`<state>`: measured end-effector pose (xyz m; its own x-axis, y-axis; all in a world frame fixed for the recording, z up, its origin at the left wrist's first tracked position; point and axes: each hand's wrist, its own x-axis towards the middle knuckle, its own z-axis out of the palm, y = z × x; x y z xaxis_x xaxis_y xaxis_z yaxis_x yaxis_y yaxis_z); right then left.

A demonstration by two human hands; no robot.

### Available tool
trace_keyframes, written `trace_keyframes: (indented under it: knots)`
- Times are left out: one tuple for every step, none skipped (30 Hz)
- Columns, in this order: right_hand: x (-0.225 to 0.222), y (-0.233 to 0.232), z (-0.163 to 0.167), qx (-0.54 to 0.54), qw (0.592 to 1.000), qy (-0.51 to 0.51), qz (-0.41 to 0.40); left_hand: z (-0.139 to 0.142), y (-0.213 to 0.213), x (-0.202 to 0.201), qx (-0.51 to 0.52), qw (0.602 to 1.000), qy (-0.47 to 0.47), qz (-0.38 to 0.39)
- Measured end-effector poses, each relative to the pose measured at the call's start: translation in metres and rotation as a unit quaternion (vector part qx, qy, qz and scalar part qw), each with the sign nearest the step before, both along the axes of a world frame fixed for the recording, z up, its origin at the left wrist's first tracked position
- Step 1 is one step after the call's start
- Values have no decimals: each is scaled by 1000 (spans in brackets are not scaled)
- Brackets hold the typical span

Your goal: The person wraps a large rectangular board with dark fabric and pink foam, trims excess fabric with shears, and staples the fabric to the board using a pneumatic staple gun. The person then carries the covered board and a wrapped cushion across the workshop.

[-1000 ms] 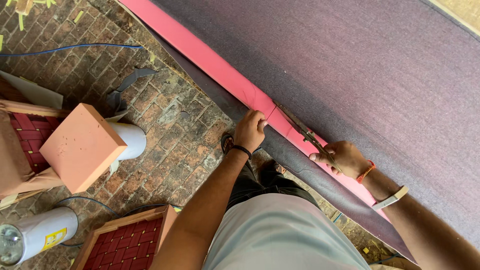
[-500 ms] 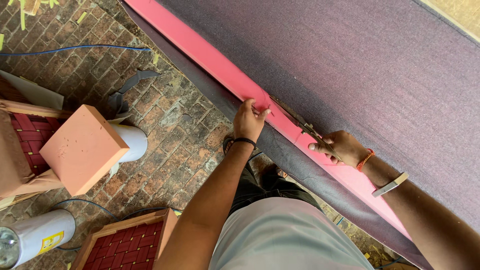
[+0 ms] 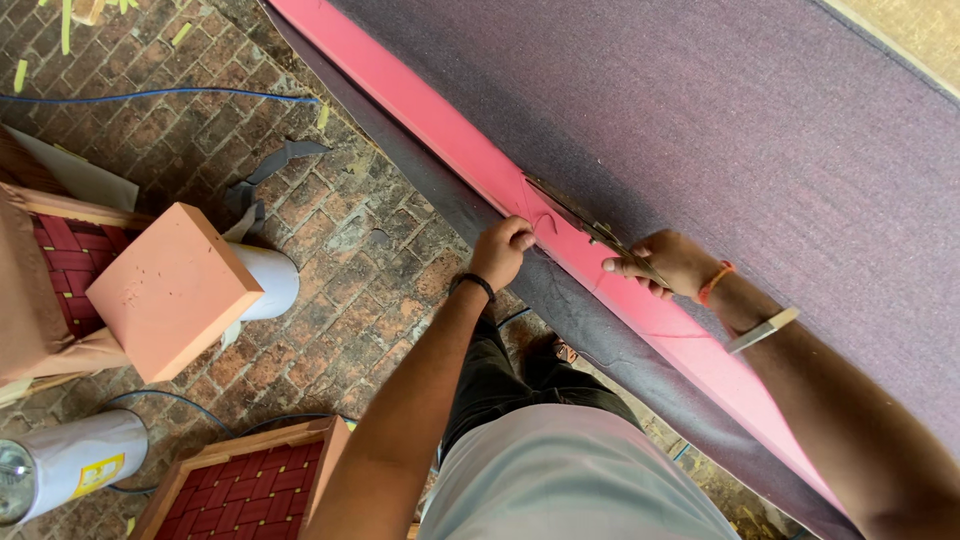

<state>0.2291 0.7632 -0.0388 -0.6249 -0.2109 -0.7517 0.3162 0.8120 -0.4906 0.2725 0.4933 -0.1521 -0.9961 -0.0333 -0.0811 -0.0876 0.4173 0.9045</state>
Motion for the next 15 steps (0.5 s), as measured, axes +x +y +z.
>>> trace_keyframes:
  knots:
    - [-3,-3,1,-3,1000,9,8,2,2,5,6,1000,-24,-3]
    - [-5,-5,2,-1,1000,12,13,4,3,9,12,999,-47,-5]
    - [-6,-7,3,1,1000,16,17,6,5,13,18,997,-71,-7]
    - [-7,-8,4,1,1000,20,20,9,6,17,35,997,-68,-8]
    - [-7,-8,5,2,1000,21,21,11,8,19,51,996,-66,-11]
    - [-7,-8,5,4,1000,22,21,13,11,22,68,996,-63,-16]
    - [-5,-8,5,6,1000,23,18,14,13,25,67,995,-57,-54]
    - [-3,-6,4,-2,1000,22,13,15,15,29,66,992,-50,-93]
    - [1,-5,3,-11,1000,21,8,15,18,33,65,988,-43,-132]
    - [6,-3,1,-22,1000,20,3,16,20,37,66,980,-67,-175]
    - [12,0,-1,-21,1000,19,-7,17,19,42,66,969,-90,-219]
    - [19,6,-2,-21,999,18,-19,19,15,46,66,956,-114,-264]
    - [27,11,-4,-22,999,15,-31,23,5,50,42,934,-160,-315]
    - [36,17,-6,-36,998,11,-52,27,-11,55,16,907,-206,-367]
    - [46,26,-7,-49,996,6,-75,32,-30,60,-9,873,-252,-417]
